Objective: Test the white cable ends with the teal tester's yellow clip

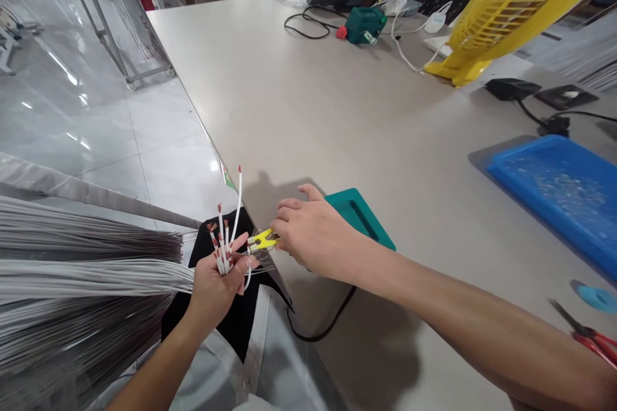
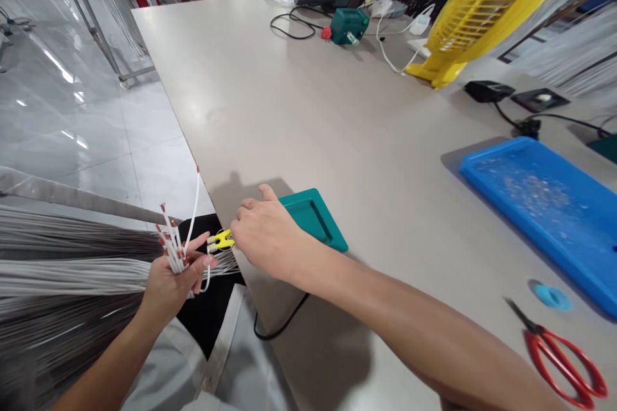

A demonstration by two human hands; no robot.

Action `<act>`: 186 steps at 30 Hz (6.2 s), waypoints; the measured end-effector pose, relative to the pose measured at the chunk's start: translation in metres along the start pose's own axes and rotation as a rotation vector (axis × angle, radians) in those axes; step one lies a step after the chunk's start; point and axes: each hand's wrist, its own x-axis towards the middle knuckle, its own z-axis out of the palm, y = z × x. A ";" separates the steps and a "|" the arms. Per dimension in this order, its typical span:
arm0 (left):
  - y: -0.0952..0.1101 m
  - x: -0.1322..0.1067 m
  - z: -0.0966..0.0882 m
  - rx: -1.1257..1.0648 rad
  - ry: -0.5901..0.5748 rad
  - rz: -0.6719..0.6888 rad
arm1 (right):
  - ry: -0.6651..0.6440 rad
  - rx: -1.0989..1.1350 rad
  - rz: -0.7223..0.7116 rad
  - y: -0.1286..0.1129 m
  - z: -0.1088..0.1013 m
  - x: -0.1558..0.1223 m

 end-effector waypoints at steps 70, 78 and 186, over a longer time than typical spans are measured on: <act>-0.004 -0.017 -0.034 -0.164 0.037 0.169 | 0.516 1.654 0.435 -0.067 0.034 0.025; 0.000 -0.009 -0.041 -0.454 0.427 0.138 | 0.680 1.251 0.332 -0.060 0.038 0.020; -0.007 -0.025 -0.031 0.030 -0.073 0.099 | 0.352 0.551 -0.082 -0.053 0.028 0.006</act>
